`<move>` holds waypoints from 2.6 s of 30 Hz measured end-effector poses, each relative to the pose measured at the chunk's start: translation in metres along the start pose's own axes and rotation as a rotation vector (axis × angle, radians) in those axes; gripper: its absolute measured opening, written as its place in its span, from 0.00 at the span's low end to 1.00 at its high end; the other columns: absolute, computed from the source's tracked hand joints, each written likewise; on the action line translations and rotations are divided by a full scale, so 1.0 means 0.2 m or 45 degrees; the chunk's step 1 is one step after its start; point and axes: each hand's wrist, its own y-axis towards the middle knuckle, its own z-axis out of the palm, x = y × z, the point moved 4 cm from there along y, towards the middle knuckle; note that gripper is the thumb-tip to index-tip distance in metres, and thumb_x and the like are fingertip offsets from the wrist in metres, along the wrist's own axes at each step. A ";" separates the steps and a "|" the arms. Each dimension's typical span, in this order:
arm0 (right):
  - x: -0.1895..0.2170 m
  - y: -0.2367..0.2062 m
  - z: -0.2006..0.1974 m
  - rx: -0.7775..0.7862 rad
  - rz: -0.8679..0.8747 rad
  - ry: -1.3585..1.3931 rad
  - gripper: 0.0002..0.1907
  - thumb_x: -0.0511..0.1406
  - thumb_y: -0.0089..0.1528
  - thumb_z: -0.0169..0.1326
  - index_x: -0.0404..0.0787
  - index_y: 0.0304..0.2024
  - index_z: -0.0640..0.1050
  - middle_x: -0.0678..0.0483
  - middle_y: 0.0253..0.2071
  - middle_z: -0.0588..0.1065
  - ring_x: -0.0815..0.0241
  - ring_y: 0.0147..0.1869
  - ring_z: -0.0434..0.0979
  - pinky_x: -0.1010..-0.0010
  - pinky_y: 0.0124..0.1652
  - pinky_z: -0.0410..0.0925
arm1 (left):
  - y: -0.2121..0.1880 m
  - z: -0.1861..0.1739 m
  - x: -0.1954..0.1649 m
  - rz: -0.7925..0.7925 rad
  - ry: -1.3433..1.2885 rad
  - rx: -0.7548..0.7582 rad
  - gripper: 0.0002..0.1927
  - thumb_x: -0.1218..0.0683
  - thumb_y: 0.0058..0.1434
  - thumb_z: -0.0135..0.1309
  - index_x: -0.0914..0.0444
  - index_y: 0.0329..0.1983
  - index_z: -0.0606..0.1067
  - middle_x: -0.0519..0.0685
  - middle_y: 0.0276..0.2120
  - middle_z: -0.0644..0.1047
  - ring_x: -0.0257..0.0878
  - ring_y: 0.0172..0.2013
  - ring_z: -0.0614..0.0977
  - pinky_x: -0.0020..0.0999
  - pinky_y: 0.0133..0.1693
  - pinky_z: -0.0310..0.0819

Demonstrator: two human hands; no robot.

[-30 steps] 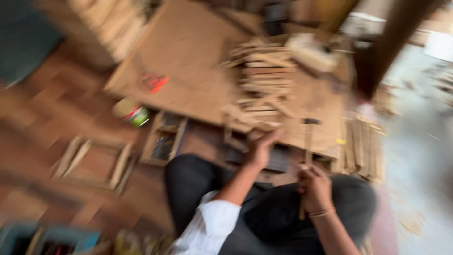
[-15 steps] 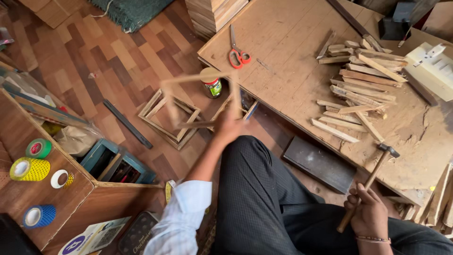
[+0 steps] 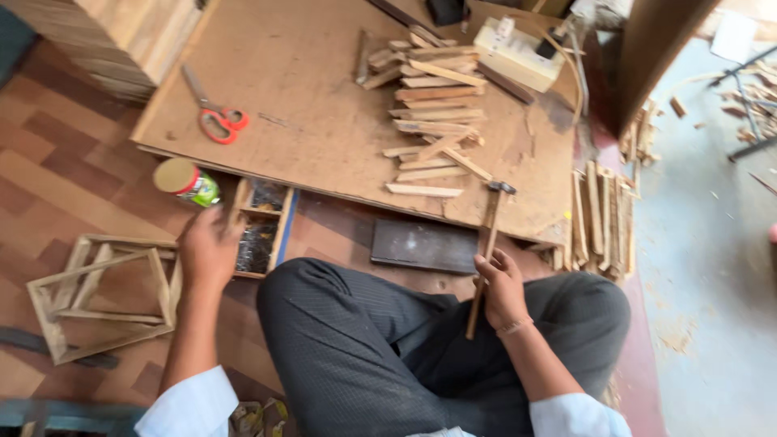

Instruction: The person sits on the floor and assembles small wooden frames by nailing thin wooden strips together. They use a hammer to drive nails into the wood, repeatedly pick up new strips, and place completed frames aside.

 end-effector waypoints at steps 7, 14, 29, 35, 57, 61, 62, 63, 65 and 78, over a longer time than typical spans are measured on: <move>0.06 -0.09 -0.02 -0.102 -0.375 -0.048 0.32 0.32 0.60 0.62 0.35 0.66 0.68 0.47 0.56 0.73 0.60 0.56 0.75 0.69 0.53 0.71 | -0.01 0.90 -0.64 0.603 0.074 0.407 0.20 0.61 0.54 0.60 0.64 0.52 0.77 0.57 0.51 0.78 0.57 0.50 0.78 0.49 0.51 0.73; 0.45 -0.12 -0.44 -0.272 -0.836 -0.231 0.23 0.32 0.61 0.61 0.34 0.59 0.77 0.49 0.49 0.75 0.63 0.51 0.76 0.72 0.49 0.75 | -0.08 1.31 -0.74 0.716 0.340 0.452 0.19 0.66 0.53 0.53 0.61 0.49 0.80 0.55 0.46 0.77 0.56 0.49 0.78 0.50 0.50 0.73; 0.58 0.47 -1.15 -0.559 -0.642 -1.587 0.14 0.38 0.55 0.64 0.40 0.41 0.81 0.42 0.43 0.77 0.41 0.46 0.79 0.53 0.45 0.72 | -0.19 1.45 -0.58 -0.748 -0.902 1.127 0.17 0.54 0.63 0.52 0.68 0.53 0.76 0.49 0.32 0.81 0.36 0.26 0.80 0.31 0.28 0.77; 0.57 0.53 -1.08 -0.434 -0.683 -1.779 0.11 0.35 0.54 0.61 0.40 0.38 0.78 0.42 0.41 0.77 0.41 0.44 0.79 0.53 0.42 0.72 | -0.18 1.44 -0.60 -0.507 -0.637 1.125 0.16 0.60 0.60 0.63 0.69 0.51 0.78 0.53 0.32 0.79 0.36 0.26 0.76 0.30 0.27 0.72; 0.79 0.39 -0.96 -0.590 -0.652 -1.155 0.13 0.37 0.63 0.62 0.34 0.45 0.84 0.46 0.35 0.82 0.59 0.34 0.83 0.67 0.37 0.73 | -0.25 1.22 -0.80 -0.277 -1.712 1.269 0.11 0.60 0.69 0.52 0.66 0.53 0.76 0.58 0.46 0.82 0.46 0.41 0.85 0.40 0.43 0.84; 0.85 0.17 -0.79 -0.327 -0.806 -0.878 0.10 0.32 0.66 0.61 0.32 0.49 0.82 0.50 0.31 0.81 0.65 0.32 0.78 0.72 0.33 0.72 | -0.30 1.17 -0.85 -0.101 -1.800 1.190 0.09 0.64 0.65 0.57 0.68 0.49 0.77 0.59 0.44 0.82 0.46 0.41 0.85 0.40 0.44 0.85; 0.86 0.12 -0.72 -0.237 -0.856 -0.811 0.10 0.31 0.66 0.60 0.32 0.49 0.83 0.50 0.32 0.81 0.66 0.33 0.78 0.73 0.34 0.72 | -0.30 1.16 -0.87 -0.052 -1.796 1.161 0.09 0.66 0.63 0.58 0.68 0.47 0.77 0.58 0.43 0.82 0.46 0.41 0.86 0.40 0.44 0.85; 0.86 0.06 -0.64 -0.147 -0.907 -0.743 0.10 0.29 0.66 0.60 0.33 0.49 0.83 0.51 0.34 0.81 0.66 0.34 0.78 0.74 0.35 0.72 | -0.31 1.15 -0.87 -0.045 -1.780 1.125 0.10 0.67 0.62 0.59 0.68 0.45 0.76 0.58 0.42 0.82 0.45 0.41 0.86 0.39 0.45 0.85; 0.85 -0.04 -0.47 -0.023 -0.949 -0.608 0.10 0.27 0.66 0.58 0.33 0.50 0.82 0.52 0.37 0.81 0.67 0.37 0.79 0.75 0.37 0.73 | -0.34 1.12 -0.88 -0.039 -1.757 1.061 0.11 0.68 0.58 0.61 0.67 0.42 0.74 0.57 0.41 0.82 0.44 0.41 0.86 0.38 0.46 0.85; 0.58 -0.15 0.35 0.340 -1.189 -0.819 0.13 0.27 0.56 0.65 0.37 0.44 0.83 0.53 0.36 0.82 0.65 0.38 0.82 0.74 0.37 0.76 | -0.33 1.04 -0.82 -0.029 -1.609 0.818 0.13 0.61 0.57 0.65 0.66 0.45 0.79 0.51 0.43 0.82 0.37 0.43 0.82 0.32 0.49 0.79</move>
